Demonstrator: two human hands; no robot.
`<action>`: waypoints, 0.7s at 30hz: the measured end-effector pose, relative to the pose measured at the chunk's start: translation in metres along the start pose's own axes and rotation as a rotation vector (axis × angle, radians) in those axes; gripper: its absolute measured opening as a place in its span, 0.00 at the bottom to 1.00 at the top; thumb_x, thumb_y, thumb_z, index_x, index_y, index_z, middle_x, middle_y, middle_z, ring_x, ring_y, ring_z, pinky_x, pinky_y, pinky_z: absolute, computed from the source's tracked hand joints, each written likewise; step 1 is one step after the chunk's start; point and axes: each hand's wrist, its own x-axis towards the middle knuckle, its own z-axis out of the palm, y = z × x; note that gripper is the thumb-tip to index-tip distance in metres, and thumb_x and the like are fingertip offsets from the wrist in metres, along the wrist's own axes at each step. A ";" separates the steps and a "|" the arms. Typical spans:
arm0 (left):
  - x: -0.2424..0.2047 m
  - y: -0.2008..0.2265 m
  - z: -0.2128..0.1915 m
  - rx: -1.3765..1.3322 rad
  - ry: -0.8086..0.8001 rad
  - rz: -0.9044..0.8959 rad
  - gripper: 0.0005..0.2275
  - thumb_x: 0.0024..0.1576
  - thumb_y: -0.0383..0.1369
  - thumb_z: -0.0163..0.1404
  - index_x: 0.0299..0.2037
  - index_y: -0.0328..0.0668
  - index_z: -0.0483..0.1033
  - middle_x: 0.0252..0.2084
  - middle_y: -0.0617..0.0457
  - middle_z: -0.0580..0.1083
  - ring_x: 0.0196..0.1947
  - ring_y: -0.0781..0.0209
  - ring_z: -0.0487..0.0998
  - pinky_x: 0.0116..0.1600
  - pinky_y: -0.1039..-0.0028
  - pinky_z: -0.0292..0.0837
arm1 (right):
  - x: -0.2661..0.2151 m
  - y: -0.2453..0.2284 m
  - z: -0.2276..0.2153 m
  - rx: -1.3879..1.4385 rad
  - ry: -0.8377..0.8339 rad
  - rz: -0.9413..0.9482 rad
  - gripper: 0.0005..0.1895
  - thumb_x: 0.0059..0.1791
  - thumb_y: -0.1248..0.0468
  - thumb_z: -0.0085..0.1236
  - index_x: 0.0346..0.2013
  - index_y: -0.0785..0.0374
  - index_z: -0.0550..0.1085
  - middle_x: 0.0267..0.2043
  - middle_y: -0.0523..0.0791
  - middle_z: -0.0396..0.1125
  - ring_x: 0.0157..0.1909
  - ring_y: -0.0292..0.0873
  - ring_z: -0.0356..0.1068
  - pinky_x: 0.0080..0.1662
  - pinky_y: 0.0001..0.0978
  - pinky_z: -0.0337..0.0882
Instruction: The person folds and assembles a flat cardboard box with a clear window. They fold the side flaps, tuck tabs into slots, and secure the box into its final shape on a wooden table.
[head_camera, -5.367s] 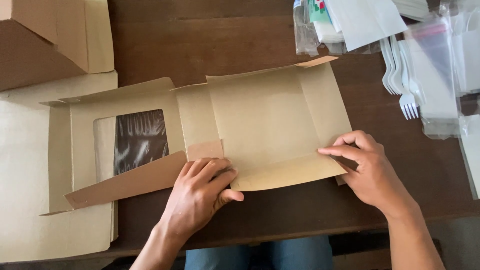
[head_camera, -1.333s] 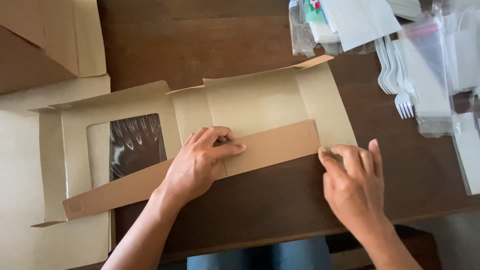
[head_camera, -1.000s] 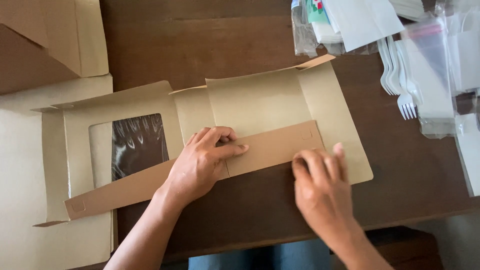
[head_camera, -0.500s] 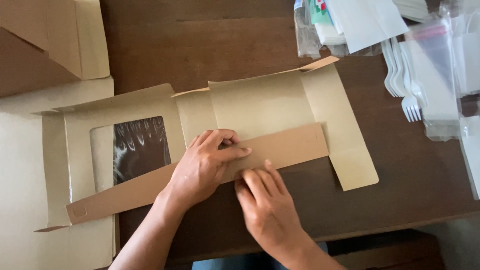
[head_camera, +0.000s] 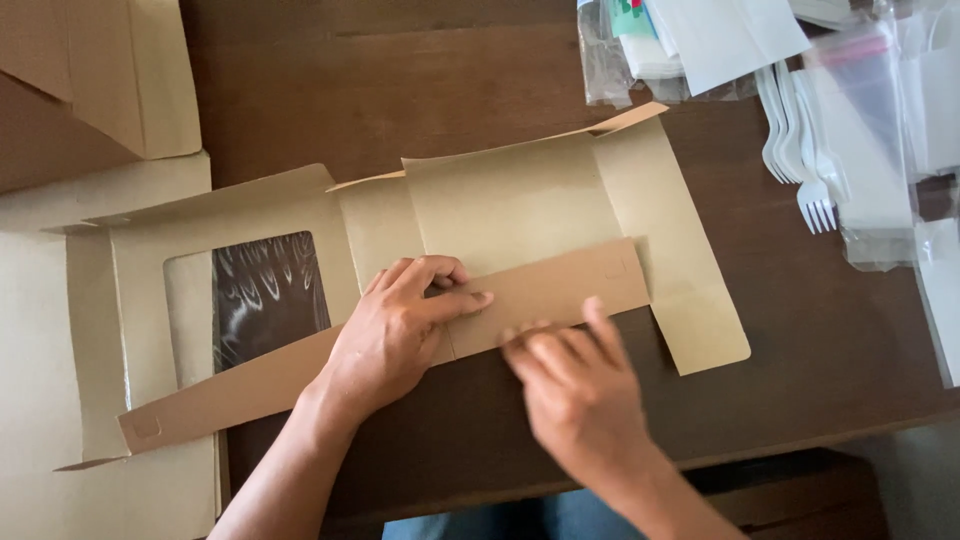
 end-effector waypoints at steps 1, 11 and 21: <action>-0.001 0.000 0.000 0.000 -0.001 -0.001 0.22 0.54 0.15 0.43 0.49 0.51 0.83 0.50 0.52 0.71 0.45 0.49 0.73 0.54 0.58 0.69 | -0.006 0.007 -0.001 0.001 -0.001 0.001 0.11 0.50 0.72 0.61 0.45 0.58 0.81 0.42 0.40 0.74 0.44 0.40 0.73 0.68 0.51 0.55; 0.000 0.002 -0.001 -0.008 0.002 -0.002 0.21 0.55 0.15 0.44 0.50 0.50 0.83 0.49 0.53 0.71 0.44 0.50 0.73 0.54 0.58 0.68 | -0.041 0.073 -0.021 -0.215 -0.087 0.054 0.16 0.44 0.74 0.66 0.45 0.57 0.80 0.46 0.42 0.77 0.50 0.42 0.73 0.76 0.54 0.42; 0.000 0.004 -0.001 -0.025 -0.012 -0.023 0.19 0.55 0.16 0.47 0.50 0.49 0.83 0.50 0.52 0.71 0.46 0.49 0.73 0.55 0.58 0.67 | -0.035 0.066 -0.022 -0.398 -0.112 0.097 0.08 0.45 0.71 0.66 0.38 0.61 0.81 0.43 0.45 0.77 0.48 0.44 0.71 0.76 0.55 0.48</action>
